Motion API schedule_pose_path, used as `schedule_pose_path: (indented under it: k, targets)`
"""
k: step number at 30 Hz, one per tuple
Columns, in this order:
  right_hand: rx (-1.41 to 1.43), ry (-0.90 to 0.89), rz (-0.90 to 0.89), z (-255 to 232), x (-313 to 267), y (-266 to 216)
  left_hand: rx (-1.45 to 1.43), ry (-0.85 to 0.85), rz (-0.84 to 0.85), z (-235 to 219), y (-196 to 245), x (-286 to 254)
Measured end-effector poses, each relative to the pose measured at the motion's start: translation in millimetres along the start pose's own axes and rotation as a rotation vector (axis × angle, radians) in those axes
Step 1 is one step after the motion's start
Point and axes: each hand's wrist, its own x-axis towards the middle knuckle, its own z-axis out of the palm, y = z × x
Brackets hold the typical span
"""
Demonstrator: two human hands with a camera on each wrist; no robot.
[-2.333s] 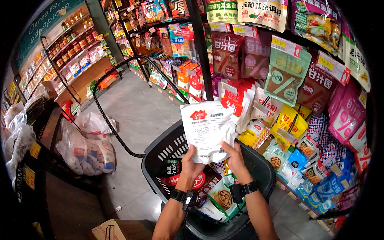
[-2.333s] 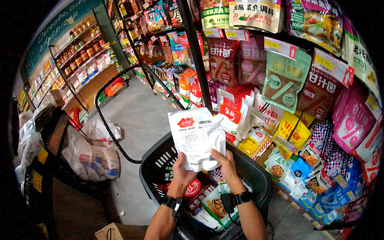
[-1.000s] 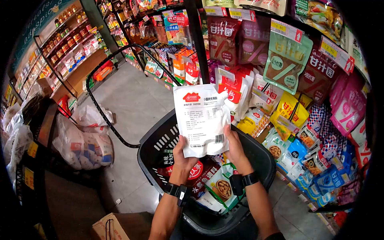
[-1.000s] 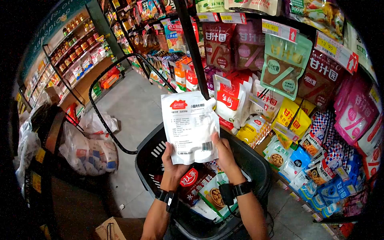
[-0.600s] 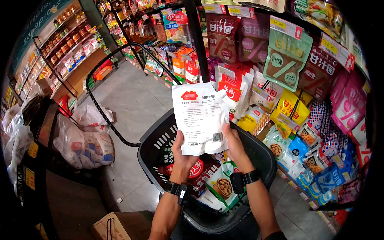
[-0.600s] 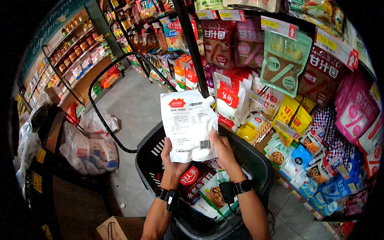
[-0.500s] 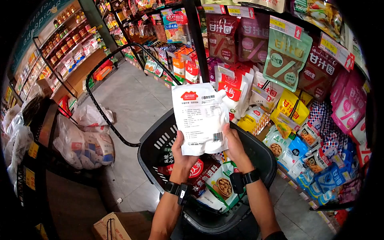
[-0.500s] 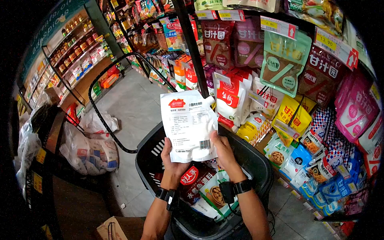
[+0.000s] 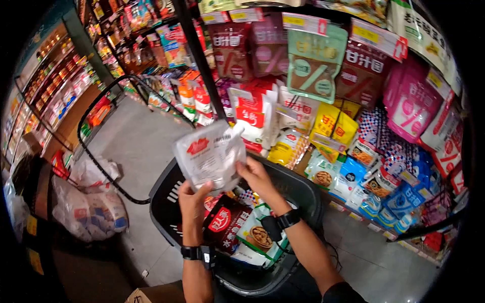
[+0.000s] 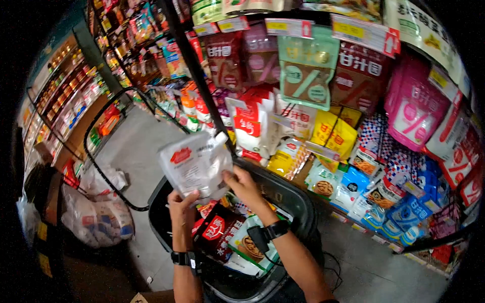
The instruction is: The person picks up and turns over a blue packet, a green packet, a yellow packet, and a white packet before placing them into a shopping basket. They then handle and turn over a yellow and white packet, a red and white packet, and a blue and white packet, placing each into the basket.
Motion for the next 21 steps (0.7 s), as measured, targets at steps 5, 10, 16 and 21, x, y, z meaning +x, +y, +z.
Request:
schedule_pose_path:
  k: [5, 10, 16, 21]
  targets:
    - [-0.093, 0.201, -0.081, 1, 1, 7, 0.402, 0.165, 0.397, 1, 1, 8]
    - [-0.249, 0.339, -0.089, -5, -2, 13, 1.019, 0.386, 0.377, -15, -13, 10]
    - [-0.259, 0.253, -0.045, 3, -5, 7, 1.557, -0.428, -0.37, -17, -29, 0]
    - [-0.253, 0.234, -0.001, 5, -5, 8, 1.638, -0.409, -0.512, -22, -40, 4]
